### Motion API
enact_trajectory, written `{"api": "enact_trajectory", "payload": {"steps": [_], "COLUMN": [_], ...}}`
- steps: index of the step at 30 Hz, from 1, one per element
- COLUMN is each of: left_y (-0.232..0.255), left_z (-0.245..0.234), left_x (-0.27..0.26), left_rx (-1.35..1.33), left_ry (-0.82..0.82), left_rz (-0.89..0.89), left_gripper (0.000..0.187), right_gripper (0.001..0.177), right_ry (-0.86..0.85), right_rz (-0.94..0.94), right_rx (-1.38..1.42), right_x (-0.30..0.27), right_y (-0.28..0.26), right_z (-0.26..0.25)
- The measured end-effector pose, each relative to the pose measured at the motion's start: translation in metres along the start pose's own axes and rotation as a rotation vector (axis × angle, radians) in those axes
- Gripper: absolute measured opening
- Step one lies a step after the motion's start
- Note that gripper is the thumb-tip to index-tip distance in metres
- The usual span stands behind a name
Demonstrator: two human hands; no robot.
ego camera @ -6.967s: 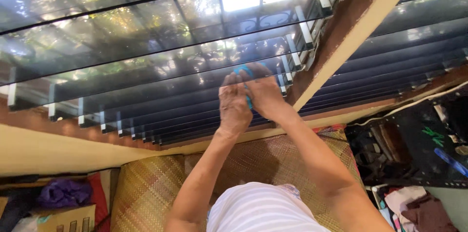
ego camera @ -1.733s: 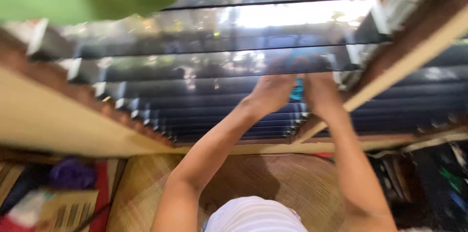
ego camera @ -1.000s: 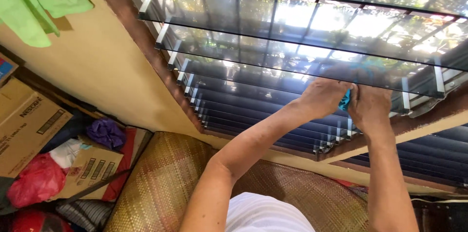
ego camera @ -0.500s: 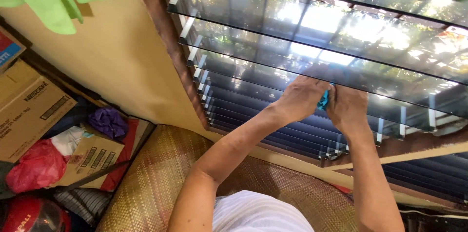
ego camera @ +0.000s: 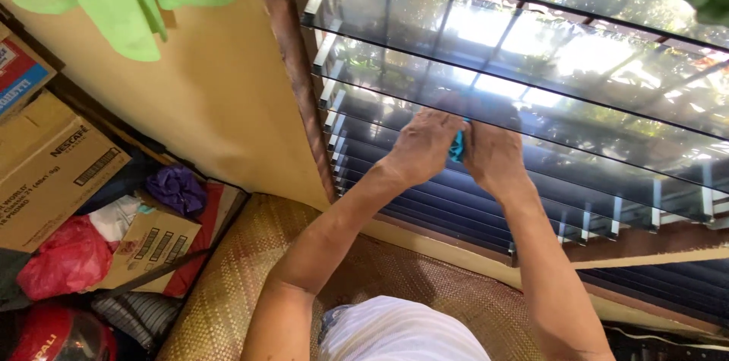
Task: The person wipes a slatted window or skylight surface using a blue cloth. They move the cloth back and forth across the slats repeatedly, covering different sections of the window area.
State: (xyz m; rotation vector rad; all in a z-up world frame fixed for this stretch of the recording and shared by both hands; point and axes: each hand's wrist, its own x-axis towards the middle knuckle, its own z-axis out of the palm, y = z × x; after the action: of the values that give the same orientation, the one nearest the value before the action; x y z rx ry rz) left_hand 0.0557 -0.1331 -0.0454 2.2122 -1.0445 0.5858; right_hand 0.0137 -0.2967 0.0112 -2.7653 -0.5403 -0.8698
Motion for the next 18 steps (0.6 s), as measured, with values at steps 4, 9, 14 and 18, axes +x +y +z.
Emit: {"api": "enact_trajectory", "payload": {"steps": [4,9,14,18], "left_y": [-0.022,-0.038,-0.054,-0.079], "left_z": [-0.02,-0.057,-0.089,-0.095], "left_x": [-0.015,-0.029,-0.039,-0.05], "left_rx": [0.035,0.171,0.191,0.211], "left_ry": [0.007,0.107,0.126,0.117], "left_rz": [-0.033,-0.063,-0.097,-0.12], "left_gripper": [0.063,0.059,0.058,0.054], "right_gripper": [0.032,0.034,0.034,0.033], "right_ry": [-0.047,-0.11,-0.186,-0.221], "right_rz": [0.043,0.035,0.058,0.047], "right_rx": [-0.026,0.033,0.101,0.165], "right_x": [0.02,0.057,0.077,0.1], "right_y": [-0.025,-0.069,-0.094,-0.118], "right_z": [0.022,0.021,0.042,0.036]}}
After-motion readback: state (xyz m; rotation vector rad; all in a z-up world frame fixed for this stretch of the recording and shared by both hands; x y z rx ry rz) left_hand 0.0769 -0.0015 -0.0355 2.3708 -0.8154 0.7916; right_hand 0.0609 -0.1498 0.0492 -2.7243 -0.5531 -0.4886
